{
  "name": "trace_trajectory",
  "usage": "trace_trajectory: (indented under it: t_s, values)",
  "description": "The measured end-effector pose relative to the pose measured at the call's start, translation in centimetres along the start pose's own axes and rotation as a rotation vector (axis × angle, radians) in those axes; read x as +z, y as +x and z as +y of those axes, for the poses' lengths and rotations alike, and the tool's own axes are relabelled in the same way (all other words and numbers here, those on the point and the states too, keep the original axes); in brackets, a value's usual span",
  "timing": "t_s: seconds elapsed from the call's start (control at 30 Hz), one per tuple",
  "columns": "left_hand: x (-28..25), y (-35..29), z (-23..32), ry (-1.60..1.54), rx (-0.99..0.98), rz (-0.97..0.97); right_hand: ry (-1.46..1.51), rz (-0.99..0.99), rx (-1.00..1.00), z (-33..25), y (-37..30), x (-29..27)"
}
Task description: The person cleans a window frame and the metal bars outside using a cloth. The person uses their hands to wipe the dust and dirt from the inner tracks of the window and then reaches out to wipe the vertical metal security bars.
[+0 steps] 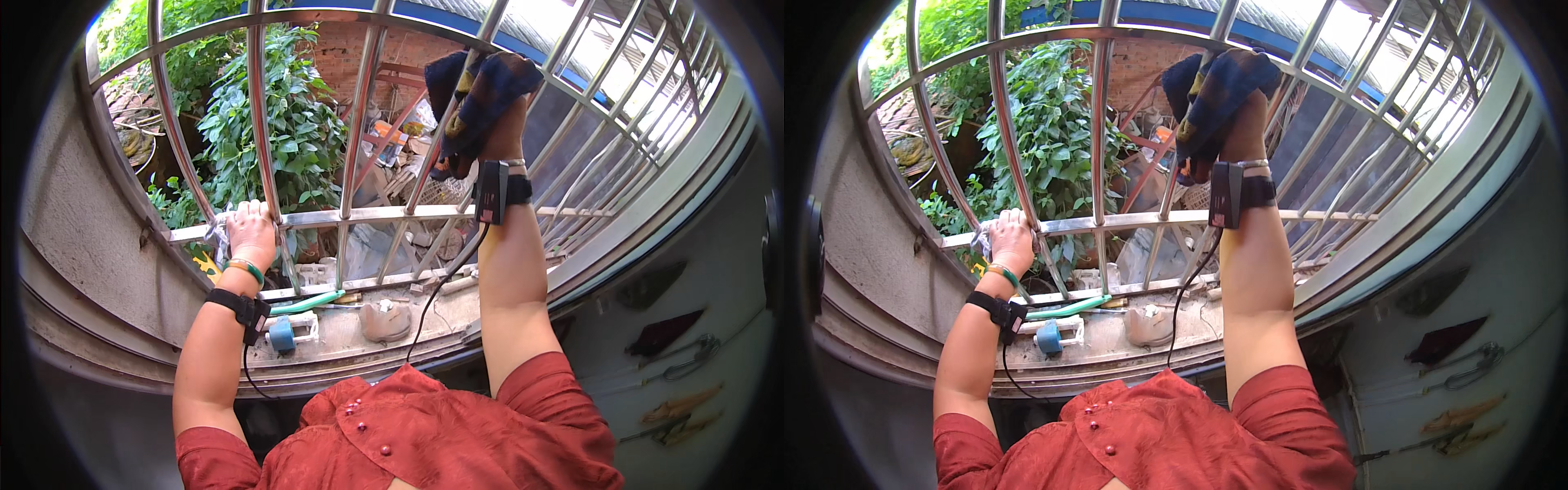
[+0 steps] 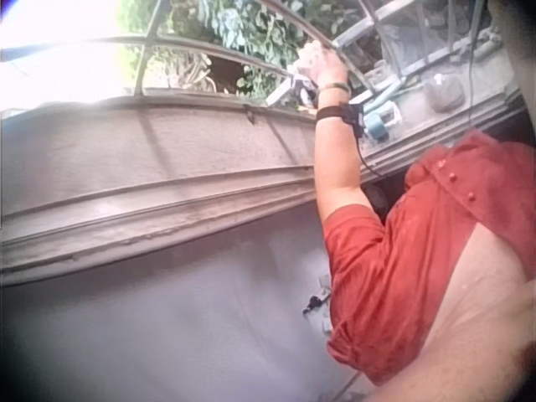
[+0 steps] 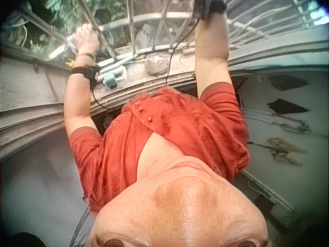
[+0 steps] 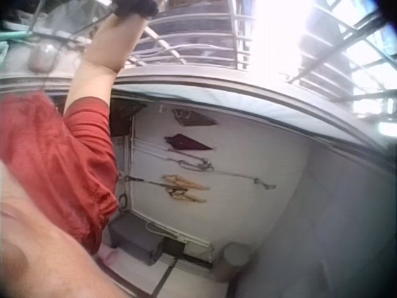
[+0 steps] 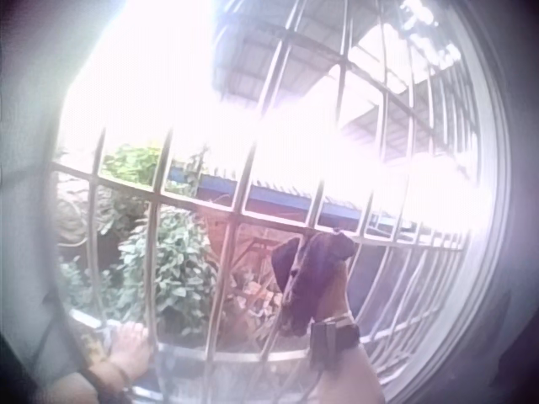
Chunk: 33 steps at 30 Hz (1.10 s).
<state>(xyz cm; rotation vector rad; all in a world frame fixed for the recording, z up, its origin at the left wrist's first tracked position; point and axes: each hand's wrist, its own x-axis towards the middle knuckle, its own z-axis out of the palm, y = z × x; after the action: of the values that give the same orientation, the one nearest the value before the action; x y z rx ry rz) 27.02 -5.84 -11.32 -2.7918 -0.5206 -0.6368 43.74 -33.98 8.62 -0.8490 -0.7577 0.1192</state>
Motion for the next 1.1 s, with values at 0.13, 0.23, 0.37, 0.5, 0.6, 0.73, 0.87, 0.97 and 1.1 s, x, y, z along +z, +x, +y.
trace_trajectory:
  t_s: [0.13,0.23,0.37,0.5,0.6,0.73,0.87,0.97,1.1]
  values:
    - [0.4,0.1,0.0,-0.020,-0.008,0.020,0.062,0.001,0.038,1.6,0.4,-2.8]
    - [0.4,0.1,-0.3,-0.014,-0.006,0.019,-0.207,0.133,0.274,0.4,-1.2,-2.5]
    - [0.2,0.1,-0.1,-0.017,-0.012,0.007,-0.741,0.212,0.490,-2.7,-0.7,-2.7]
    - [-0.1,0.1,0.1,-0.027,-0.002,0.005,-1.004,0.155,0.604,-4.2,0.3,-3.4]
    - [-0.1,0.1,-0.3,0.001,-0.006,0.027,-1.339,0.178,0.600,-5.4,-0.2,-0.4]
    - [0.2,0.1,0.1,0.024,0.002,0.024,-1.763,0.142,0.567,-7.1,-1.1,3.1]
    - [0.5,0.0,-0.3,-0.004,-0.003,0.024,-2.243,0.011,0.421,-6.7,-0.3,2.5]
    - [0.2,0.0,-0.1,-0.008,0.009,0.028,-2.312,0.060,0.382,-6.9,0.3,2.6]
    - [0.3,-0.2,-0.4,-0.040,0.010,0.057,-2.187,0.213,0.133,-6.4,0.3,2.6]
